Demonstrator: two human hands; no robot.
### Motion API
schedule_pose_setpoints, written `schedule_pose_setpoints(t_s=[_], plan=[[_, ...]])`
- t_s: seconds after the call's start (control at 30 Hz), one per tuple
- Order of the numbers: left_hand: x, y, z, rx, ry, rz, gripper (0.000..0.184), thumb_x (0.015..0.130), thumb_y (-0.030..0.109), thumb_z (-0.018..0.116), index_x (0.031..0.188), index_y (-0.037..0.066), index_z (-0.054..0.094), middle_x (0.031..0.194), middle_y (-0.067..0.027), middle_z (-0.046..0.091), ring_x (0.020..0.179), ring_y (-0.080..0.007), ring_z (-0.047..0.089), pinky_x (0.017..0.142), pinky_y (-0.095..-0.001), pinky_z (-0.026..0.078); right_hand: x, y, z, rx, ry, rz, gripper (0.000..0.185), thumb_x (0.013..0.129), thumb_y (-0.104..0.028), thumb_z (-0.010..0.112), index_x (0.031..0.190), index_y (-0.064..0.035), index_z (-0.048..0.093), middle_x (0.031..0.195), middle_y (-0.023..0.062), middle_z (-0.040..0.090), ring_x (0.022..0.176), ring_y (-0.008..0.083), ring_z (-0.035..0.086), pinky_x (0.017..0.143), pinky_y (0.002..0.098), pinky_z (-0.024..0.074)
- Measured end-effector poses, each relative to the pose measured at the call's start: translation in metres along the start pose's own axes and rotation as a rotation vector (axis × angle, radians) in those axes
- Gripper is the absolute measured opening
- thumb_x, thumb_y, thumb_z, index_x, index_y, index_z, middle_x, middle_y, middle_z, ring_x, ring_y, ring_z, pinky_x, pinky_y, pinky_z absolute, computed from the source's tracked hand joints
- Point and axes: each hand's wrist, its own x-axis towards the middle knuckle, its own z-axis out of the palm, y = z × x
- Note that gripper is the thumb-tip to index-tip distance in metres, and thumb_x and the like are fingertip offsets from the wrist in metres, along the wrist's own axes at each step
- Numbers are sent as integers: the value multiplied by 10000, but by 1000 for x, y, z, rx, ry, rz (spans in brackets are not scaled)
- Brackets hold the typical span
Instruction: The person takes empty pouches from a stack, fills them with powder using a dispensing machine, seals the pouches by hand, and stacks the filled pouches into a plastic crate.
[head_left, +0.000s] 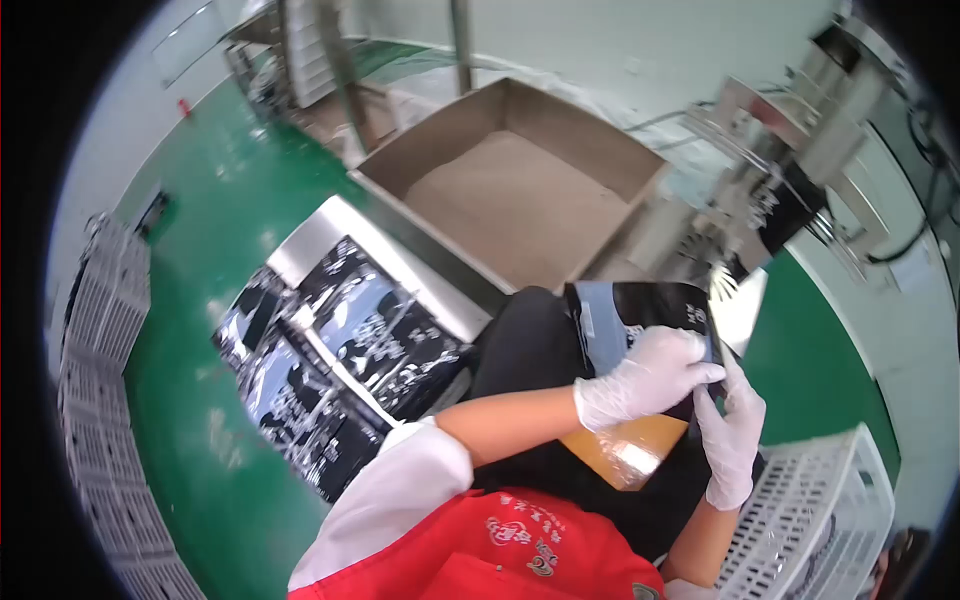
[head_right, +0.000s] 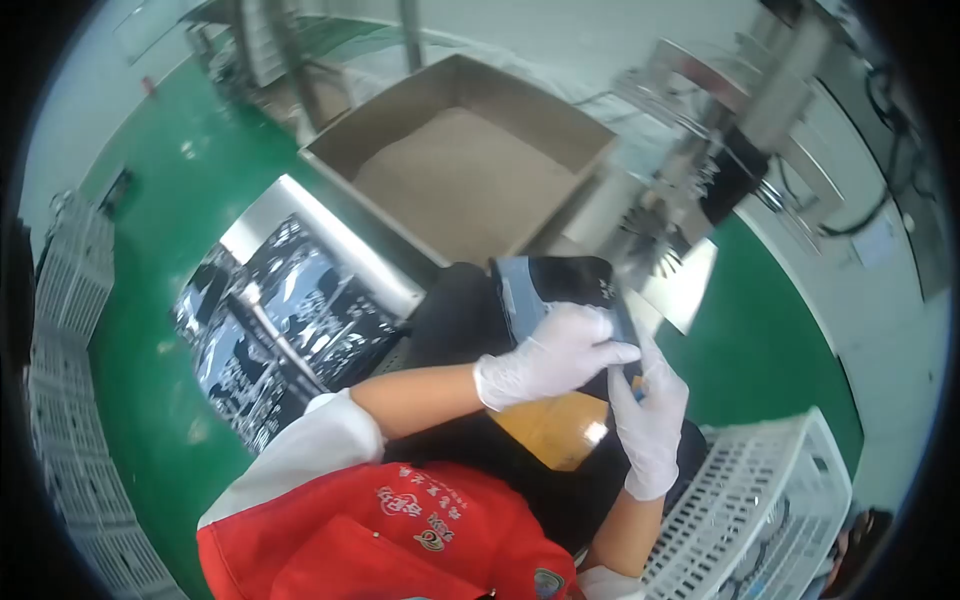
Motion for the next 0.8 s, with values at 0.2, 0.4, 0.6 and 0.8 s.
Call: schedule_pose_setpoints(t_s=[0.2, 0.4, 0.6, 0.8], plan=[[36, -15, 2, -287, -496, -109, 171, 925, 105, 586, 999, -18, 678, 773, -14, 614, 712, -92, 543, 673, -261, 473, 4, 35, -42, 490, -266, 116, 455, 878, -6, 537, 1332, 14, 527, 1165, 65, 654, 933, 118, 610, 848, 235, 471], [43, -46, 35, 68, -261, 104, 171, 863, 89, 553, 773, -48, 603, 647, -148, 574, 591, -235, 557, 592, -357, 458, 18, 53, -1, 12, 111, 65, 137, 835, -111, 627, 804, 21, 602, 607, 164, 543, 531, 259, 528, 528, 359, 416], [37, -65, 41, 291, -153, 7, 211, 825, 147, 557, 723, -35, 594, 718, -252, 588, 695, -427, 594, 626, -460, 468, 40, 122, 24, -93, 291, 163, 122, 830, -61, 592, 775, 33, 644, 643, 158, 616, 567, 219, 573, 552, 352, 442], [38, -63, 35, 282, -102, -44, 192, 780, 138, 566, 707, -40, 564, 724, -255, 582, 651, -426, 566, 625, -459, 464, 36, 93, 38, -287, 459, -72, 404, 796, -8, 640, 1199, -28, 618, 1134, 159, 618, 983, 300, 619, 846, 395, 505]])
